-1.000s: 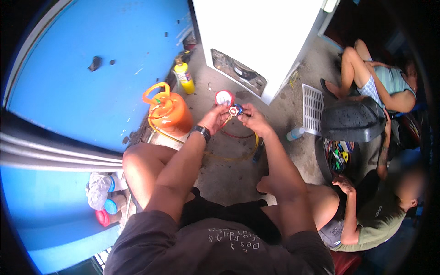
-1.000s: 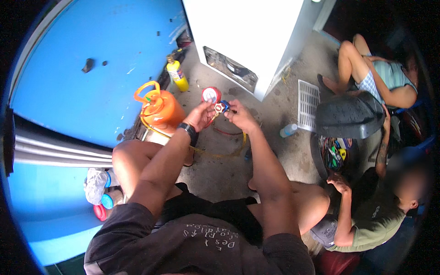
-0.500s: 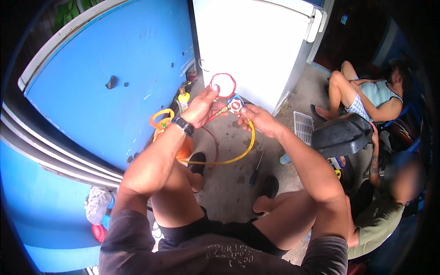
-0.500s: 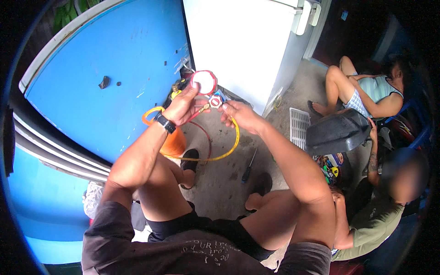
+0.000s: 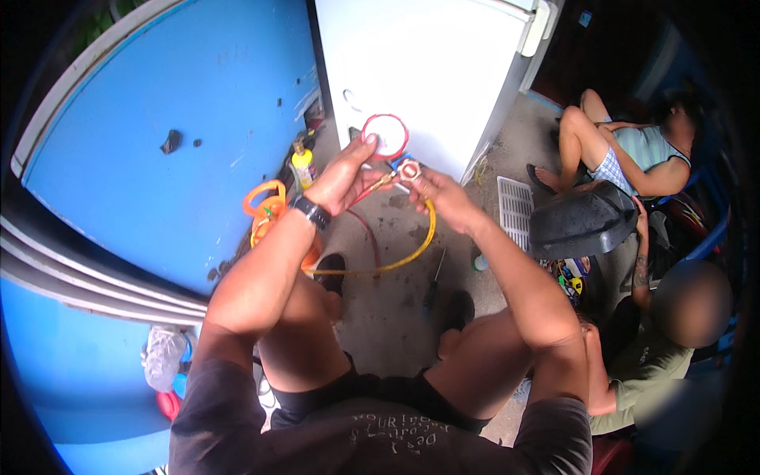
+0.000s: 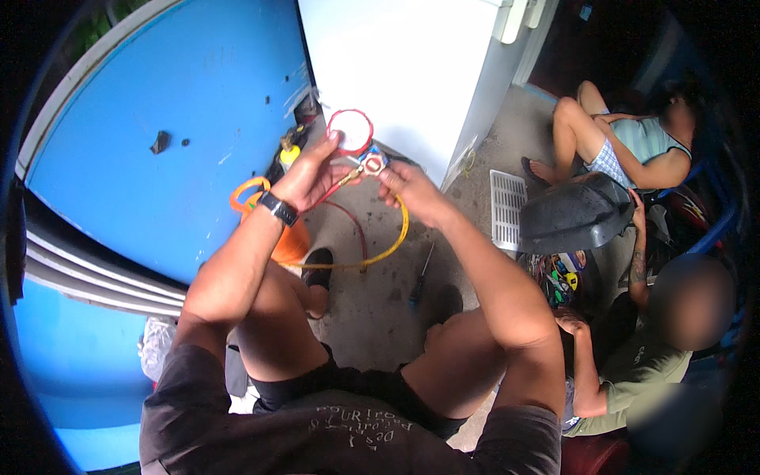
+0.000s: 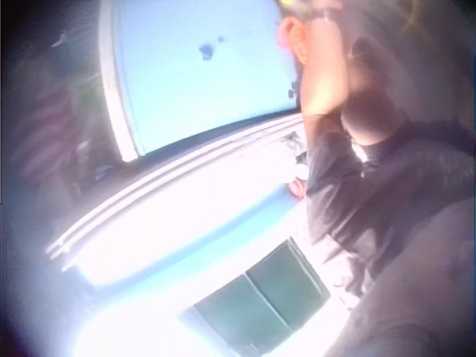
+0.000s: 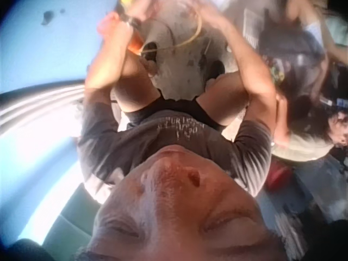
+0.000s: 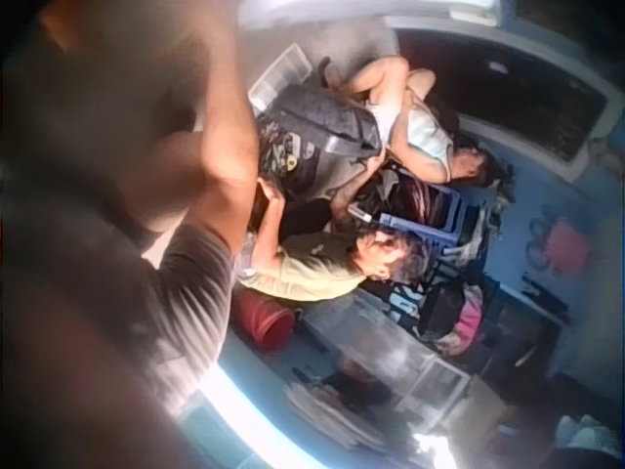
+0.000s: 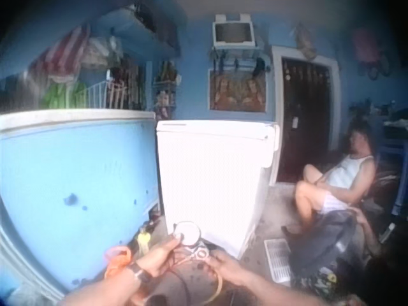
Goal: The person disconnects a manifold gauge set from the back of a freezer, coils the hoses, handles a yellow refrigerant cylinder and a torch, then replaces and screws in the rear access panel using a screwdriver.
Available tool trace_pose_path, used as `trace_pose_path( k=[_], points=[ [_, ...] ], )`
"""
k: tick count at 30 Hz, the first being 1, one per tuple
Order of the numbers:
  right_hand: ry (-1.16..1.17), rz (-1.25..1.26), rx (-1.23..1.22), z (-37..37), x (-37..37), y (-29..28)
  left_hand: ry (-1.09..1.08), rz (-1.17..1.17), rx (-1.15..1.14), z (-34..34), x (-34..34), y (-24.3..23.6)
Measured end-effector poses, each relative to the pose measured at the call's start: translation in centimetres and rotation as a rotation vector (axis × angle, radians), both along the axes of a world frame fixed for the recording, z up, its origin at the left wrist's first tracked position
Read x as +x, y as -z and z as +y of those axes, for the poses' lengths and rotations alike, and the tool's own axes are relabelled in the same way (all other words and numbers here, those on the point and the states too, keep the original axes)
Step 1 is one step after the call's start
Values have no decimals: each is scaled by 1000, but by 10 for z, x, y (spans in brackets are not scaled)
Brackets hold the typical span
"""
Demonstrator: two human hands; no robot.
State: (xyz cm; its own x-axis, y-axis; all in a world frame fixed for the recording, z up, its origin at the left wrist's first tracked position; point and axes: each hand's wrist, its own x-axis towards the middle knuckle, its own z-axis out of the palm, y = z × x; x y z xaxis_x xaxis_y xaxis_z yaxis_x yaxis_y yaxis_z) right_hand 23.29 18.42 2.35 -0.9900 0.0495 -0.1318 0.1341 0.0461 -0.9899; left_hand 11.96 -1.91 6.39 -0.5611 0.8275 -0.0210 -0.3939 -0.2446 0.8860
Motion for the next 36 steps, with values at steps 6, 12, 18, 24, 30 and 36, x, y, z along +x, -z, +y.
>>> trace_pose_path(
  k=[6,12,18,24,30,36],
  points=[
    [28,-29,-4,2,10,-14,192,854,-447,-17,-34,-13],
    [116,-12,-68,-10,18,-37,-607,1082,-1392,-177,-156,105],
    [196,36,-312,-3,14,-45,-776,397,-820,-242,-123,251],
    [273,14,-300,8,18,-38,-414,344,-737,-241,-144,223],
    [293,8,-280,11,21,-29,-426,420,-631,-241,-137,238],
    [280,-31,-207,7,26,-26,-565,449,-839,-243,-133,254]
  ],
)
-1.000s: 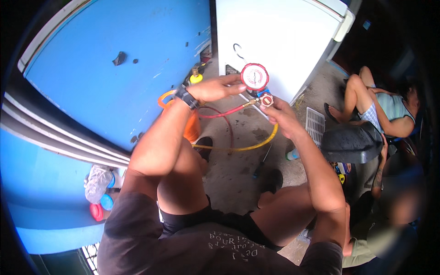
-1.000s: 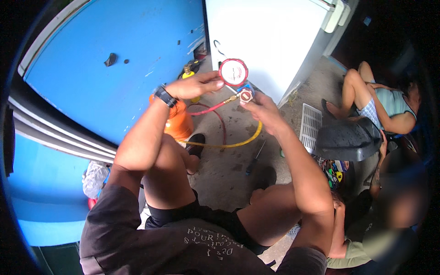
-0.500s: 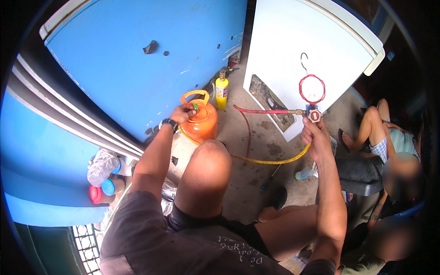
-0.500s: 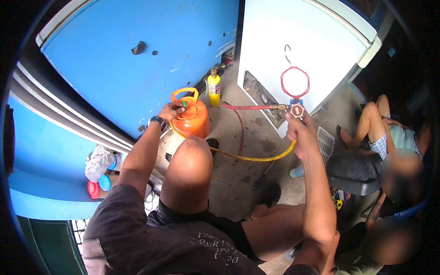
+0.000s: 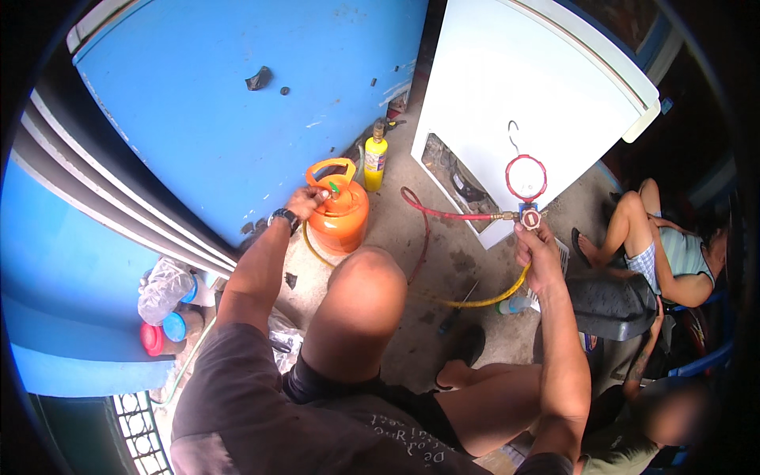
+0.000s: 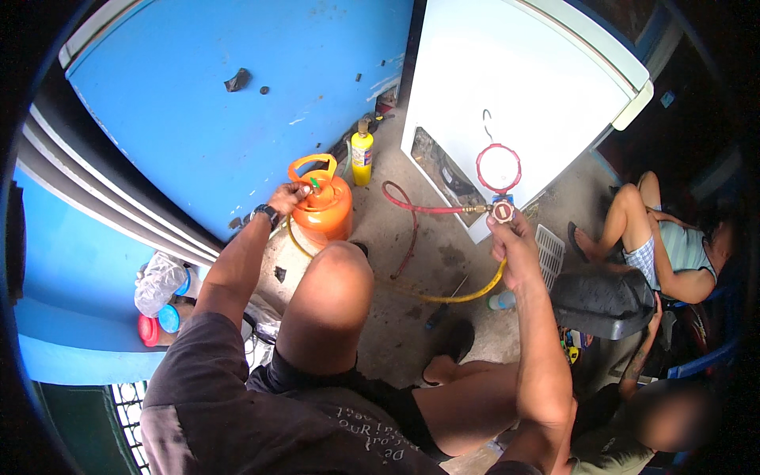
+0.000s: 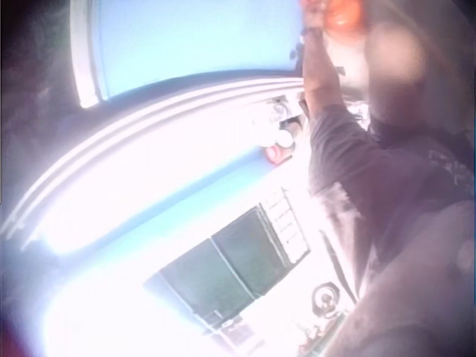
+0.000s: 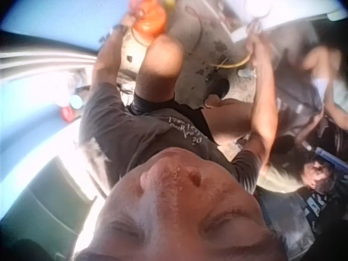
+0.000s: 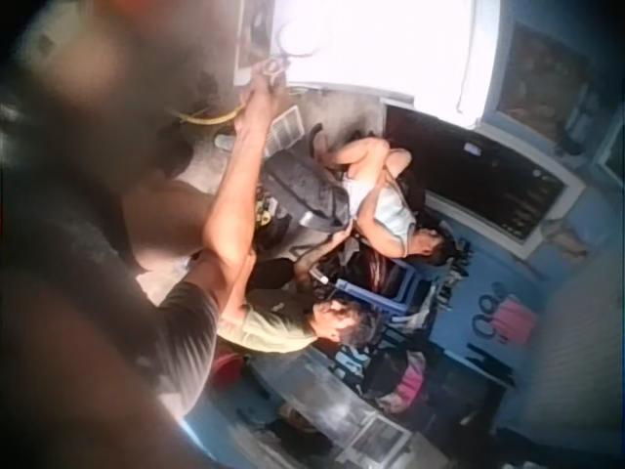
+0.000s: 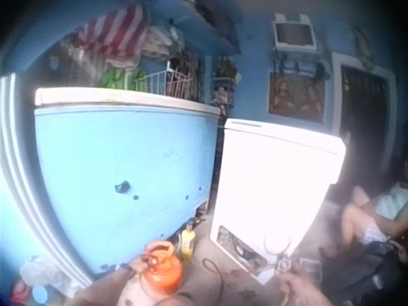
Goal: The person disconnects a manifold gauge set from the back of a freezer, coils the hoses, handles a yellow refrigerant cylinder and a torch, then replaces and screws in the rear access panel using a screwdriver.
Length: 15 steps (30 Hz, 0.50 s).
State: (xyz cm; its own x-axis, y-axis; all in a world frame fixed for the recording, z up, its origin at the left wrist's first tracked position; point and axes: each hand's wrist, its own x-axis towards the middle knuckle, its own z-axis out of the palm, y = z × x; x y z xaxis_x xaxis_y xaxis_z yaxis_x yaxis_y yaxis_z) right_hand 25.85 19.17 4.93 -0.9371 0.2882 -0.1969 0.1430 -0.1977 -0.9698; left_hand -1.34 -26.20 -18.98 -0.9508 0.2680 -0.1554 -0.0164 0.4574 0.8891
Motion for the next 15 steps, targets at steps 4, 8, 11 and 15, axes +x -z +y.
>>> trace_pose_path(
  k=[4,8,11,15],
  points=[
    [13,-27,30,-5,1,1,-38,-81,-77,3,-3,2],
    [12,-31,61,1,5,-1,-109,-336,269,8,6,-28],
    [-21,-28,46,-3,2,0,-31,-239,290,-15,9,-17],
    [-21,-26,37,-1,4,1,-28,-168,423,-6,15,-10]
  ],
)
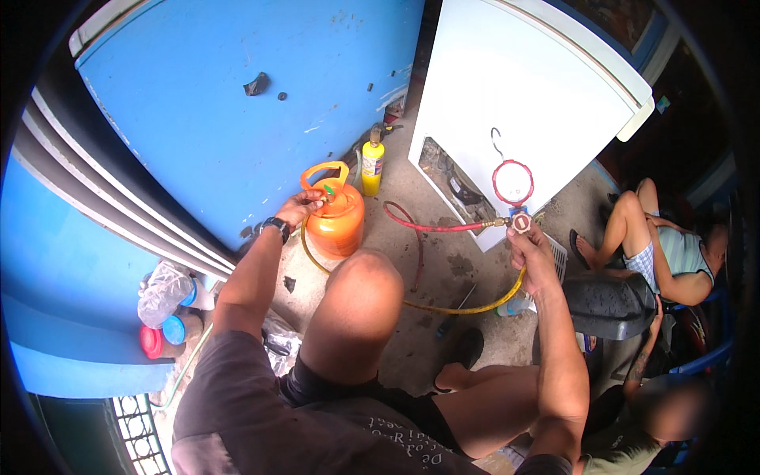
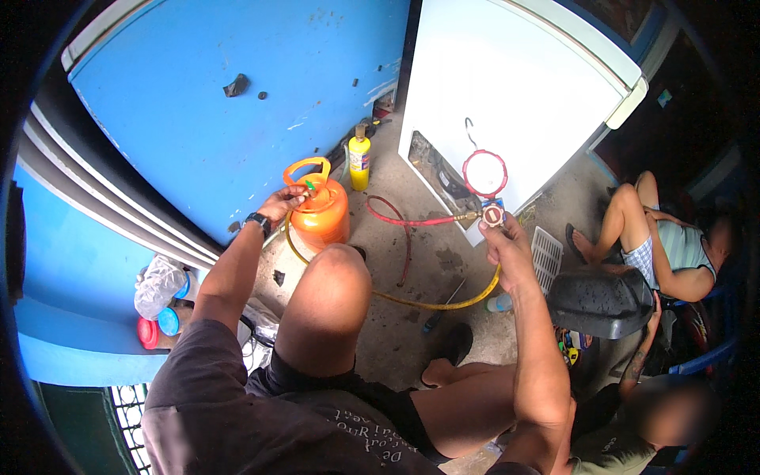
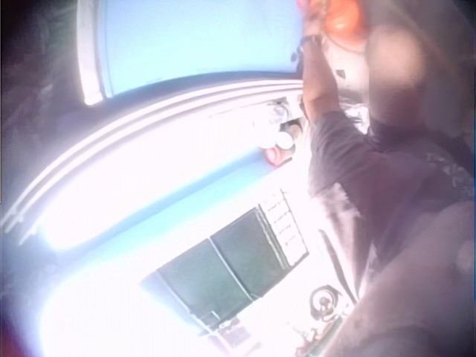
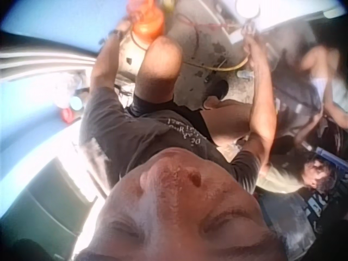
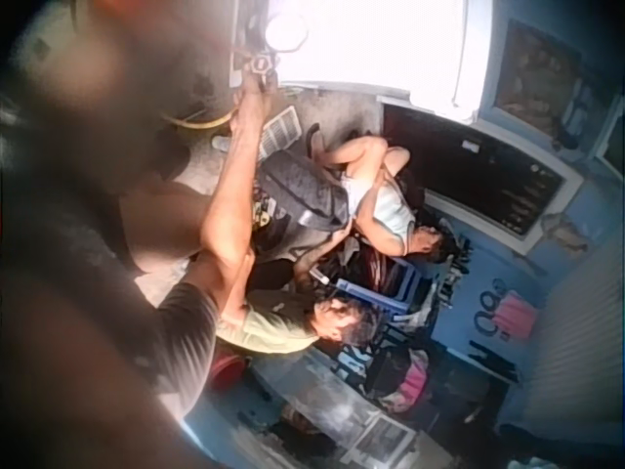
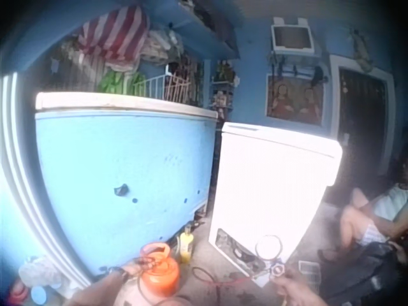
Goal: The person disconnects a manifold gauge set from the back of a freezer, coils the hoses, handles a yellow refrigerant cylinder and a torch, then replaces and screws in the rear access panel using a screwdriver.
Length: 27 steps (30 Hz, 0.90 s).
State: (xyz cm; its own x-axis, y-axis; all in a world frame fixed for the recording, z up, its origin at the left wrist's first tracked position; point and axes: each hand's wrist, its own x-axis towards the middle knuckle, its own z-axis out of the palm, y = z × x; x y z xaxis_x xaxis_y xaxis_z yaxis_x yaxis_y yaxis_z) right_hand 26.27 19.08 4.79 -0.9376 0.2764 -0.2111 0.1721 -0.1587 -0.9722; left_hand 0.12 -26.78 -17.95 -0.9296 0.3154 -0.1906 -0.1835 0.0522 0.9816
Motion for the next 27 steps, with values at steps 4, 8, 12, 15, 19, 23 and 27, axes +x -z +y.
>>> trace_pose_path(
  k=[4,8,12,15,19,23,27],
  points=[
    [9,-6,-17,0,-1,2,-56,-11,-33,6,-6,7],
    [5,-8,-11,4,0,3,-48,21,-70,13,-6,8],
    [16,-11,12,4,1,0,-40,47,-223,19,-7,8],
    [-24,-16,-1,0,-5,4,-53,50,-382,1,-16,14],
    [-7,-25,12,2,-4,3,-71,-41,-318,21,-7,-4],
    [-8,-28,16,3,-1,2,-51,-11,-118,25,5,-9],
    [-10,-42,11,-2,-4,3,-88,43,-74,12,1,7]
  ],
)
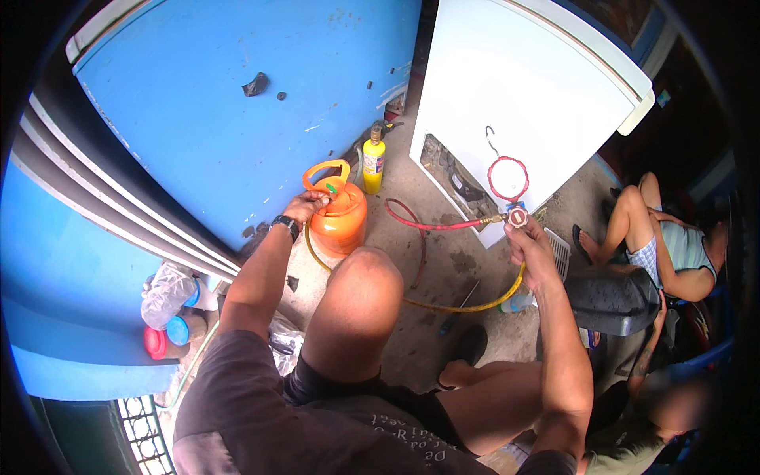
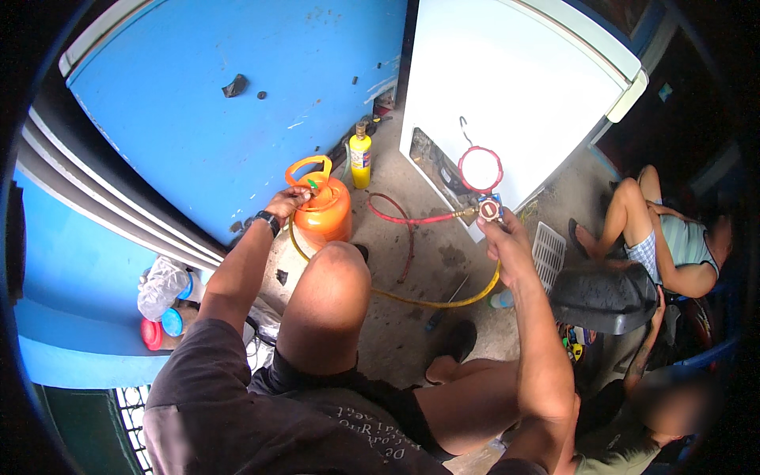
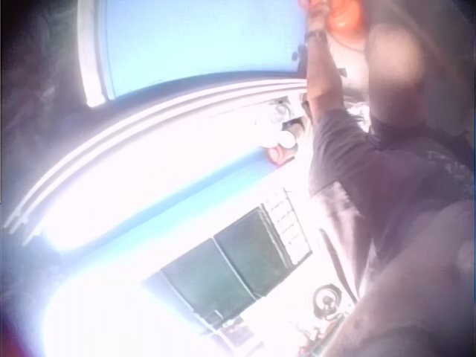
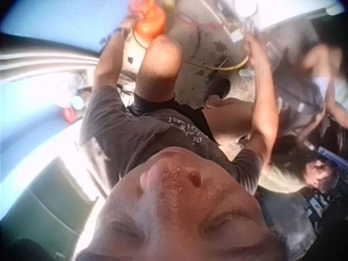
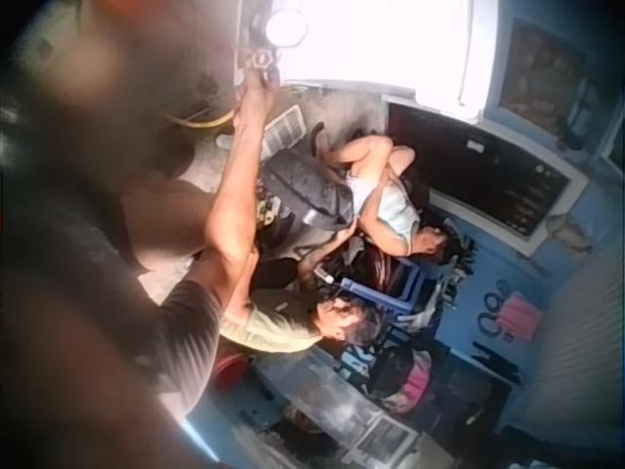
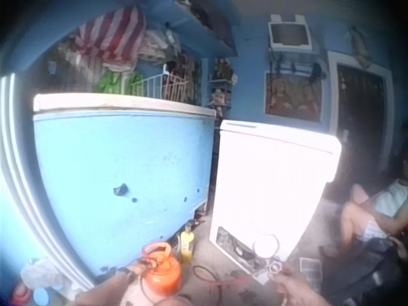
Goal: The person disconnects a manifold gauge set from the back of a freezer, coils the hoses, handles a yellow refrigerant cylinder and a torch, then replaces and screws in the rear access panel using a screwdriver.
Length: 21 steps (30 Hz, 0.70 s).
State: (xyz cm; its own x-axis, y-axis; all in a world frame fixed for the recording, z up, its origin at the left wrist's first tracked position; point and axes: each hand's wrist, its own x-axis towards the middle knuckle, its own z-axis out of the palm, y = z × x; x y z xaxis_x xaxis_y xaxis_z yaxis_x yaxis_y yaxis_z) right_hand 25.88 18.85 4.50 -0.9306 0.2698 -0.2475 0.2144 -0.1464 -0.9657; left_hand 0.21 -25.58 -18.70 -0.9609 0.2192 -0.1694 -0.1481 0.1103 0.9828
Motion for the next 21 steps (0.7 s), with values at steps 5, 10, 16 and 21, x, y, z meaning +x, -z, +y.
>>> trace_pose_path(
  k=[5,10,16,21],
  points=[
    [-16,-14,19,-3,0,1,-34,-178,-374,1,-20,-4],
    [-14,-22,59,1,1,2,76,-96,2,10,-11,-7],
    [-59,-25,30,1,-2,3,66,-90,-120,0,-17,-3],
    [-43,-15,48,3,-1,3,98,-118,-237,13,-14,-18]
  ],
)
